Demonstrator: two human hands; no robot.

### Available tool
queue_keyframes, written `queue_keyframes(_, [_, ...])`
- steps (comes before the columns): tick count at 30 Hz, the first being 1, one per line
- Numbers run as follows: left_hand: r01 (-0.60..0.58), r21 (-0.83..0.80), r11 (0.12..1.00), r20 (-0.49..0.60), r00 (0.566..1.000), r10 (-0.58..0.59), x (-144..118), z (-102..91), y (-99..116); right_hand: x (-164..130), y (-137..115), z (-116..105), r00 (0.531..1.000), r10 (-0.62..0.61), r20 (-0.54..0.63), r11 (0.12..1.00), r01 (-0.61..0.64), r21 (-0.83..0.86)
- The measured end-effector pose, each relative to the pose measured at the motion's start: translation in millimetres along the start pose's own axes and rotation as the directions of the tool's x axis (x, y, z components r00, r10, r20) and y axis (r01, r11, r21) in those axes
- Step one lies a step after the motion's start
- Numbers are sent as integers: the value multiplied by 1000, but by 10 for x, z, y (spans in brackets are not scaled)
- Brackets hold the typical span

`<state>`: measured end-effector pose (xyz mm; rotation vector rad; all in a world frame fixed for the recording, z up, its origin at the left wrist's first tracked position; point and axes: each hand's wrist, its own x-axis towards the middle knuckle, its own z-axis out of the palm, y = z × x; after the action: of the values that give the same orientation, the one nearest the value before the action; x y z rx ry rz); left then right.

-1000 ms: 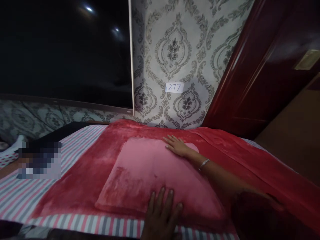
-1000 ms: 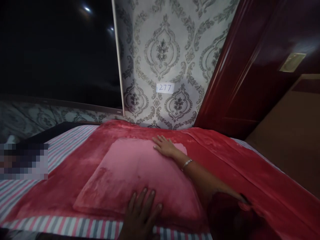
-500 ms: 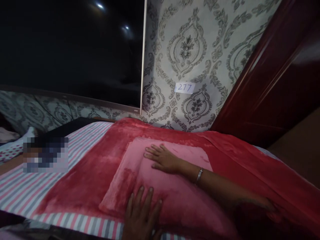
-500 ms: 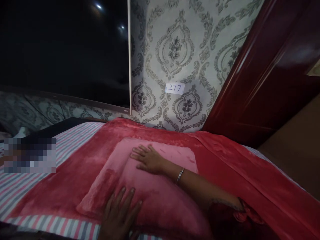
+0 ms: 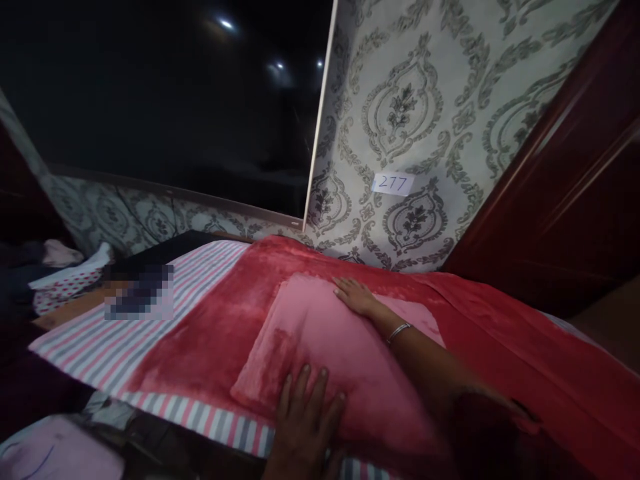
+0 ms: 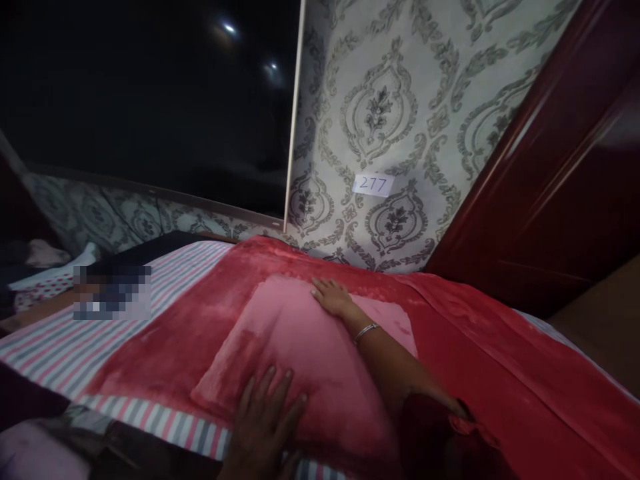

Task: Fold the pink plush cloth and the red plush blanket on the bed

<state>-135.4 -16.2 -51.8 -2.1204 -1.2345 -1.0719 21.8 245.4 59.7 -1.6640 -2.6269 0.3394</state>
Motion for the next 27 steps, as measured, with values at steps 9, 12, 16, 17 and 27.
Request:
queue_keyframes(9, [102,72,992,28,994,-105,14,-451,-400,-625,-948,209,712,-702,22,707,700,-100])
queue_keyframes(12, [114,97,989,67,990,-121,-126,-396,-466,-566,-1072,302,646,-762,45,644,763,-56])
queue_keyframes(16, [120,88,989,6,993,-122,-241,-287,-483,-64,-963,249,770,-637,25,768,637,-66])
queue_keyframes(17, [124,82,989,-17,992,-123,-252,-263,-487,82,-920,225,809,-588,19,807,588,-63])
queue_keyframes(27, [128,51,990,-85,989,-123,-361,-101,-570,702,-691,192,985,-164,49,986,162,45])
